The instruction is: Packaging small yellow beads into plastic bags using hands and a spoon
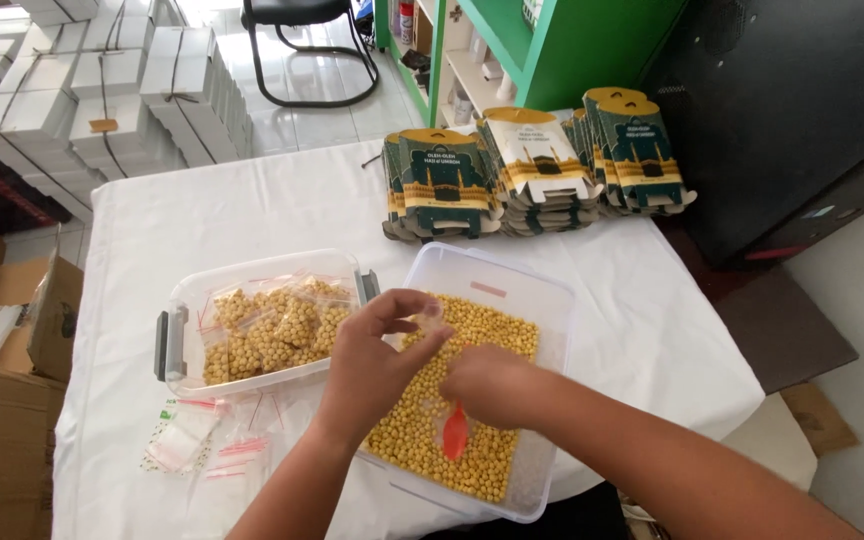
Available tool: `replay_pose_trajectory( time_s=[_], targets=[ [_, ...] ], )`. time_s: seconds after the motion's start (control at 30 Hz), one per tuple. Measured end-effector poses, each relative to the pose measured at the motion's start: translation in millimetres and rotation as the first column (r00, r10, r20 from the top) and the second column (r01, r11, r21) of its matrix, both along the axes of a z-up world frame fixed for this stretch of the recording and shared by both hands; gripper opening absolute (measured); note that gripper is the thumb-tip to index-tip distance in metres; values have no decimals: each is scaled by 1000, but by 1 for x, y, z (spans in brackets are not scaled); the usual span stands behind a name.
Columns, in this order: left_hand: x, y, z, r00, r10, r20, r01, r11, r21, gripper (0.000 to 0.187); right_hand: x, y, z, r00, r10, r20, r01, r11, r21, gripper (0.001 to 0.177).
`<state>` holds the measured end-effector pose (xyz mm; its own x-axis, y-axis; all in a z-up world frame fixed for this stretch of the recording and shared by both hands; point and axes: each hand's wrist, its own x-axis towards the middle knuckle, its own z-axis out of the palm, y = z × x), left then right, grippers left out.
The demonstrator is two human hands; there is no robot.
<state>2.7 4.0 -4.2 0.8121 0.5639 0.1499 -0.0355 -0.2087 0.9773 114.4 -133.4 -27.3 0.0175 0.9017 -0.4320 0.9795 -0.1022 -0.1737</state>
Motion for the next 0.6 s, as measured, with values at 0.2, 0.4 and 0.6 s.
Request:
replay_pose_trajectory(
  time_s=[0.2,0.4,0.6],
  targets=[
    [-2,-2,1,1000,7,26,-8,999,41,31,9,-1,-47,969,186,165,-185,983,-21,17],
    [-4,-1,5,999,-43,-4,43,993,114,32,39,-36,-113,917,229,326,-295,940,171,29],
    [-4,1,3,999,-31,12,30,997,77,30,24,-32,-73,970,1,243,-24,996,91,27]
  ],
)
